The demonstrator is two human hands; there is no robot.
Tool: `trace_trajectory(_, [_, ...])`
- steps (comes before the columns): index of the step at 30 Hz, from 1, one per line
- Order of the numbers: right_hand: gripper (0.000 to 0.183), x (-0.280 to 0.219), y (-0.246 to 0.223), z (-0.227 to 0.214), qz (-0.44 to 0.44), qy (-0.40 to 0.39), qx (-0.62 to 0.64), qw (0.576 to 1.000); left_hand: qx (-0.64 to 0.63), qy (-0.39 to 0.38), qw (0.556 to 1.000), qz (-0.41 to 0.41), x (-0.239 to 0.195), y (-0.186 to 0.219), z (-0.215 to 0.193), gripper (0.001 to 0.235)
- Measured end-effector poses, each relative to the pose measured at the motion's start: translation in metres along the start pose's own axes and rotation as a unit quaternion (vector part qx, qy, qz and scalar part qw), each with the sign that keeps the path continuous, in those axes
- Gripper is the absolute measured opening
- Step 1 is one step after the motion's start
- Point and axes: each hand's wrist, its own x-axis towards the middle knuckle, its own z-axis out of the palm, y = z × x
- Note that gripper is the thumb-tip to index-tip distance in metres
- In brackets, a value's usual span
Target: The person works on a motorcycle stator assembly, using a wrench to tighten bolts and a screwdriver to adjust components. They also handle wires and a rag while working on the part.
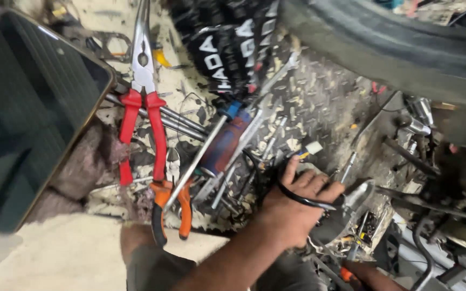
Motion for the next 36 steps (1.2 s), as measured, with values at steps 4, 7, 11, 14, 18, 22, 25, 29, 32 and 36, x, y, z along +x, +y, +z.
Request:
trace_trajectory(4, [0.043, -0.088, -0.112, -0.035, -0.214, -0.017, -0.347, 0.913, -0.013, 0.021, 0.998, 0.059, -0.006, 0.009, -0.011, 0.106])
trace_trajectory(7, [0.062, -0.118, -0.112, -0.037, -0.260, -0.048, -0.428, 0.864, 0.089, -0.151, 0.984, 0.014, 0.012, 0.028, -0.018, 0.118])
trace_trajectory(11, [0.068, -0.144, -0.046, -0.070, -0.183, -0.057, -0.294, 0.936, 0.096, -0.245, 0.965, -0.023, 0.030, 0.051, -0.027, 0.129])
trace_trajectory(14, [0.063, -0.139, 0.041, -0.057, -0.118, -0.068, -0.038, 0.990, 0.114, -0.334, 0.934, -0.058, 0.041, 0.074, -0.031, 0.140])
trace_trajectory(18, [0.058, -0.094, 0.134, 0.000, -0.044, 0.010, 0.146, 0.988, 0.064, -0.302, 0.936, -0.170, 0.029, 0.094, -0.029, 0.138])
trace_trajectory(22, [0.055, -0.058, 0.153, 0.013, 0.022, 0.058, 0.246, 0.967, -0.128, -0.120, 0.941, -0.291, 0.005, 0.122, -0.019, 0.088])
trace_trajectory(25, [0.056, -0.006, 0.166, 0.040, -0.099, 0.084, 0.269, 0.954, -0.182, 0.004, 0.901, -0.393, 0.002, 0.146, -0.017, 0.073])
trace_trajectory(29, [0.052, 0.020, 0.134, 0.015, -0.150, 0.079, 0.213, 0.962, -0.496, 0.194, 0.770, -0.352, -0.002, 0.080, 0.013, 0.022])
trace_trajectory(32, [0.050, 0.066, 0.130, 0.040, -0.240, 0.154, 0.161, 0.945, -0.553, 0.224, 0.738, -0.315, 0.022, 0.098, 0.009, 0.031])
trace_trajectory(36, [0.056, 0.115, 0.130, 0.073, -0.257, 0.227, 0.071, 0.937, -0.359, 0.205, 0.864, -0.286, 0.055, 0.158, 0.005, 0.025])
